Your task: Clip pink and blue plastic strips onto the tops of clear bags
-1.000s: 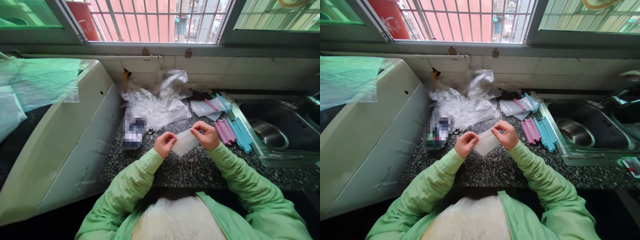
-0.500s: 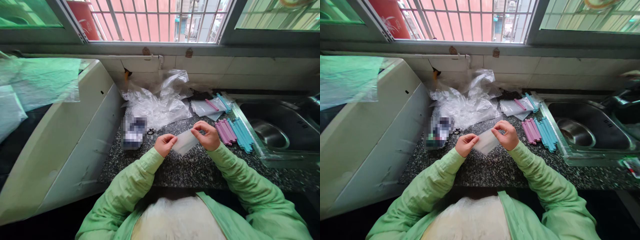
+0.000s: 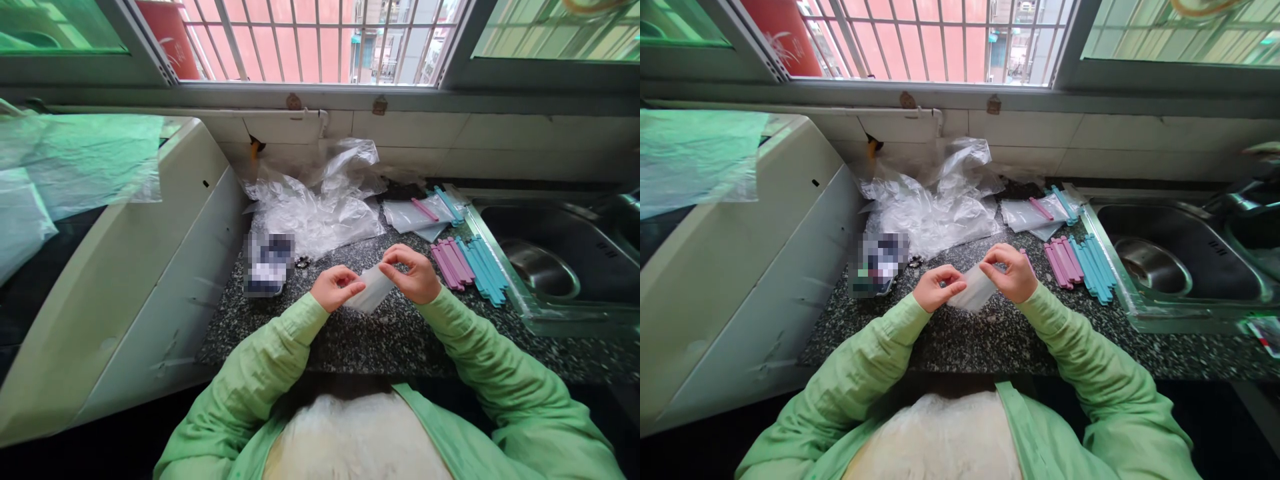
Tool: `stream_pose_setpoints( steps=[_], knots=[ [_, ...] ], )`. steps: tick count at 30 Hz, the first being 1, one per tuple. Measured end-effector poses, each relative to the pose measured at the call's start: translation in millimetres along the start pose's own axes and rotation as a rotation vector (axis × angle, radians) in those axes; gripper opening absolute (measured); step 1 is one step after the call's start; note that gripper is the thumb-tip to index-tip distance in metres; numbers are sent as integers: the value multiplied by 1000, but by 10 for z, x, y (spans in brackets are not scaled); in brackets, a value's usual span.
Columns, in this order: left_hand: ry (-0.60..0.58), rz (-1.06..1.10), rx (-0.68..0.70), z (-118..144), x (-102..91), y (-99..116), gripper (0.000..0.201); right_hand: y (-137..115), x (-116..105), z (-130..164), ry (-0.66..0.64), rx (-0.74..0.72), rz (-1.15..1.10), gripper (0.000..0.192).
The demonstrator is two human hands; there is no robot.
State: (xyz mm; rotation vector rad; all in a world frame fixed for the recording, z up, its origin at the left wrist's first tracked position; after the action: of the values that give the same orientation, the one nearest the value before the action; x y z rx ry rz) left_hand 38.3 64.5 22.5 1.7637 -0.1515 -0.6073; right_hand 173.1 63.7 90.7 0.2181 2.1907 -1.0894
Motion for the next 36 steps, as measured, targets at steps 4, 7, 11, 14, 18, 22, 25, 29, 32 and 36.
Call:
stream_pose_setpoints(
  steps=[4, 7, 11, 14, 18, 22, 25, 29, 32, 36],
  knots=[
    [33, 45, 67, -9, 5, 51, 31, -36, 67, 3, -21, -29, 29, 13],
    [45, 45, 96, -6, 7, 71, 31, -29, 72, 3, -16, -28, 43, 13],
    [23, 23, 97, 1, 17, 65, 32, -19, 62, -2, -18, -17, 52, 14],
    [-14, 8, 82, -2, 28, 49, 31, -29, 82, -9, -43, -26, 38, 14],
    [4, -29, 72, -12, 1, 57, 27, -52, 142, -13, -80, -49, 33, 13],
    [0, -11, 103, -23, 21, 111, 24, -72, 204, -12, -107, -51, 41, 14],
    [-1, 32, 105, -20, 44, 121, 27, -83, 215, -8, -102, -48, 40, 14],
    [12, 73, 96, -10, 40, 99, 29, -63, 214, -9, -112, -38, 10, 15],
    [41, 99, 83, -1, -12, 80, 31, -29, 219, -17, -138, -30, -24, 12],
    [92, 141, 67, 12, -94, 68, 33, 14, 211, -20, -138, -1, -33, 12]
  ],
)
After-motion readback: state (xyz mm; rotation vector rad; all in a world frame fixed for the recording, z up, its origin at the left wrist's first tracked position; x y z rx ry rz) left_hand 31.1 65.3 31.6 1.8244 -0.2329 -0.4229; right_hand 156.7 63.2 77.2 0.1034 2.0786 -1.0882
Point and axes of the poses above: each hand's wrist, its own z-axis away from the middle knuckle, its own x-axis out of the palm, y = z × x, the point moved 8 cm from there along -z, towards the middle knuckle, and after that the axes turned 11 degrees about -y, right-handed, at the moved point
